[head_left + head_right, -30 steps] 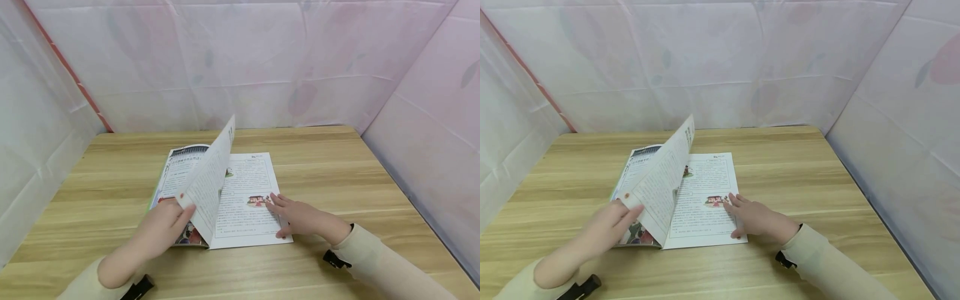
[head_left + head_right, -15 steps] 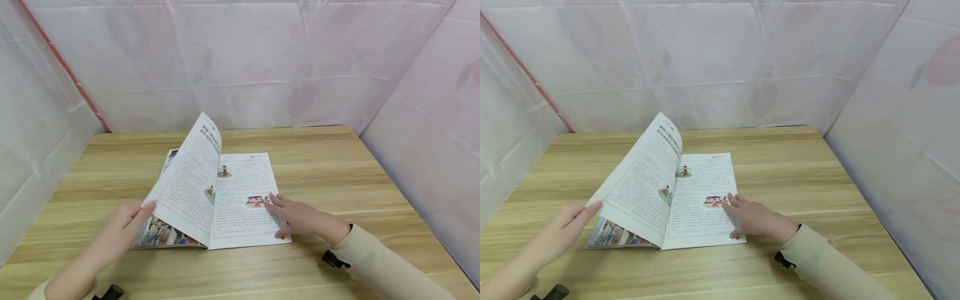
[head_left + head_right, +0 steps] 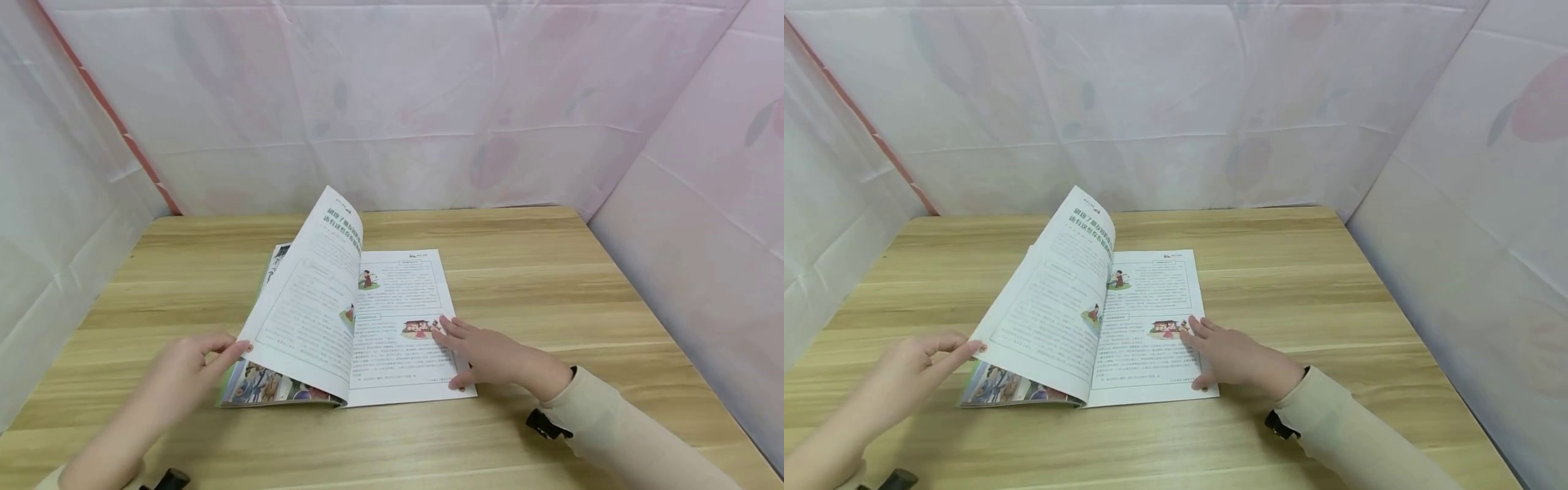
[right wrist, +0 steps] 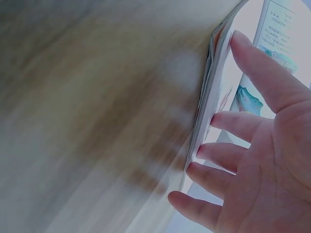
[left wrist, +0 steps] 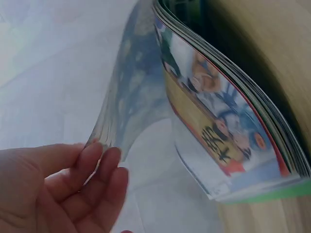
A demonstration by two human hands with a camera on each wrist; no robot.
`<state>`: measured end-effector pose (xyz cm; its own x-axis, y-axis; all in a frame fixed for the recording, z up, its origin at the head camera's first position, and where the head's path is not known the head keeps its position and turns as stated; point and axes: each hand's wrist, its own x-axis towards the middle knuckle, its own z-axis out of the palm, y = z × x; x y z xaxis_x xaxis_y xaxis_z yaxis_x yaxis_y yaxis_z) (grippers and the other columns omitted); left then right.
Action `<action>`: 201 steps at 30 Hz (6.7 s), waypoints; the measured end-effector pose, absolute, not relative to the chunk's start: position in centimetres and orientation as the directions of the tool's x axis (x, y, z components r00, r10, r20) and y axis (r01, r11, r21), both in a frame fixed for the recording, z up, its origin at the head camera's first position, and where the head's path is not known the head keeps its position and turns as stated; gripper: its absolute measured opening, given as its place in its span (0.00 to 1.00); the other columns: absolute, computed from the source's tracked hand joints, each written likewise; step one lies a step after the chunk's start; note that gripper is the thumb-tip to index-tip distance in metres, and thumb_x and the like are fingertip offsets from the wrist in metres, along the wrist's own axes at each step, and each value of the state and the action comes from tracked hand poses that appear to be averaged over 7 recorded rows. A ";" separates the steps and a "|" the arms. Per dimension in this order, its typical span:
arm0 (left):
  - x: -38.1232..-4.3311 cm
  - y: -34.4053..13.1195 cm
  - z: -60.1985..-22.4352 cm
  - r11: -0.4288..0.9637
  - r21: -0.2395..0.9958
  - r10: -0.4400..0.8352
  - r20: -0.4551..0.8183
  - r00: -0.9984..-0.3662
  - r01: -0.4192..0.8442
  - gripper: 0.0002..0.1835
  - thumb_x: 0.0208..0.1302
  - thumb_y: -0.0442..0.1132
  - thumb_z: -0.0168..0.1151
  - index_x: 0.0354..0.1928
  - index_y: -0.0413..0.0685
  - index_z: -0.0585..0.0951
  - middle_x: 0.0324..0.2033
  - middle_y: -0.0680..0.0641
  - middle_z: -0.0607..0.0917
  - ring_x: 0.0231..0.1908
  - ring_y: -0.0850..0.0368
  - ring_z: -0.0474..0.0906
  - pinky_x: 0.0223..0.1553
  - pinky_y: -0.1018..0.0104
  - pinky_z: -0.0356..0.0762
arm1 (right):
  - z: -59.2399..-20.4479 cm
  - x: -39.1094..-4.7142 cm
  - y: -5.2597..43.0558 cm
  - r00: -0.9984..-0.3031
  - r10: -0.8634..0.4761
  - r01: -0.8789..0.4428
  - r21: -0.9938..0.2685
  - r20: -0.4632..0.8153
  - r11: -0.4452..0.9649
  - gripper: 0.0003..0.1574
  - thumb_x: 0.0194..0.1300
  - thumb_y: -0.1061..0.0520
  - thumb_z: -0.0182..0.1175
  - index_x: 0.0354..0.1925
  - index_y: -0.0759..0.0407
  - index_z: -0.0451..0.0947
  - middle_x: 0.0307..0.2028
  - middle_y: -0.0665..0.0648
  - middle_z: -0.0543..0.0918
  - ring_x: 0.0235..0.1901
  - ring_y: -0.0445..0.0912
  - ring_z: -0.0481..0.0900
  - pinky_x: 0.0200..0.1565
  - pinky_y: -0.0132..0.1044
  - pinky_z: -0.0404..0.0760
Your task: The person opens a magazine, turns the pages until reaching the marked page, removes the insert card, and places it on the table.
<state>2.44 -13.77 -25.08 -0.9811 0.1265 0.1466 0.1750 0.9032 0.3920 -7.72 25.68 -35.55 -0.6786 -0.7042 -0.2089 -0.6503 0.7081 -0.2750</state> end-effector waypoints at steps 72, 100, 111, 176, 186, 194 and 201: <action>-1.8 -0.9 -31.9 0.729 -0.197 0.641 -0.139 -0.755 0.655 0.24 0.46 0.57 0.70 0.38 0.47 0.80 0.31 0.50 0.76 0.32 0.54 0.74 0.39 0.59 0.69 | -35.5 -8.4 26.1 -0.699 -0.691 -0.603 -0.370 -0.182 0.707 0.51 0.52 0.38 0.65 0.67 0.58 0.61 0.68 0.59 0.59 0.66 0.54 0.58 0.58 0.52 0.65; -0.3 -6.9 -28.2 0.848 0.458 0.189 0.210 -0.959 0.267 0.18 0.70 0.41 0.49 0.20 0.49 0.73 0.15 0.54 0.68 0.16 0.62 0.63 0.19 0.65 0.65 | -36.5 -7.4 26.6 -0.636 -0.756 -0.678 -0.356 -0.153 0.643 0.54 0.52 0.40 0.66 0.68 0.64 0.56 0.70 0.64 0.51 0.68 0.56 0.50 0.63 0.49 0.58; 2.3 -14.2 -27.0 0.833 0.541 0.018 0.178 -0.984 0.113 0.22 0.74 0.43 0.42 0.42 0.33 0.81 0.21 0.43 0.79 0.23 0.56 0.72 0.22 0.63 0.69 | -36.4 -7.3 26.4 -0.646 -0.745 -0.666 -0.356 -0.164 0.656 0.54 0.53 0.41 0.66 0.68 0.64 0.57 0.70 0.64 0.51 0.68 0.56 0.51 0.63 0.49 0.58; 1.3 -16.2 -30.0 1.000 0.016 -0.013 -0.260 -0.966 -0.017 0.15 0.58 0.46 0.63 0.21 0.50 0.70 0.19 0.50 0.67 0.21 0.56 0.63 0.22 0.63 0.58 | -36.4 -16.1 33.7 -0.965 -0.243 -0.034 -0.873 -0.098 0.486 0.30 0.73 0.55 0.45 0.67 0.68 0.56 0.43 0.67 0.76 0.35 0.45 0.74 0.36 0.39 0.76; 1.3 -16.2 -30.0 0.999 -0.017 0.025 -0.251 -0.968 0.030 0.12 0.59 0.42 0.59 0.21 0.51 0.70 0.21 0.52 0.68 0.21 0.57 0.63 0.21 0.62 0.59 | -38.7 -17.4 39.4 -0.962 -0.243 -0.044 -0.804 -0.127 0.594 0.32 0.71 0.50 0.47 0.62 0.74 0.61 0.40 0.67 0.76 0.28 0.45 0.71 0.30 0.36 0.72; 1.4 -16.2 -30.3 0.998 -0.021 0.053 -0.234 -0.971 0.060 0.13 0.59 0.41 0.59 0.20 0.52 0.68 0.20 0.52 0.67 0.20 0.57 0.62 0.20 0.63 0.59 | -39.0 -17.5 40.9 -0.968 -0.210 -0.065 -0.664 -0.140 0.744 0.29 0.69 0.59 0.48 0.57 0.83 0.60 0.46 0.79 0.75 0.45 0.64 0.75 0.48 0.54 0.72; 0.6 -15.3 -29.9 0.999 -0.014 0.025 -0.242 -0.970 0.029 0.11 0.61 0.45 0.60 0.27 0.48 0.75 0.23 0.51 0.71 0.22 0.56 0.65 0.21 0.60 0.64 | -37.6 -16.8 39.8 -0.976 -0.167 -0.102 -0.378 -0.143 0.920 0.36 0.68 0.51 0.49 0.60 0.81 0.59 0.51 0.78 0.71 0.49 0.69 0.71 0.49 0.62 0.68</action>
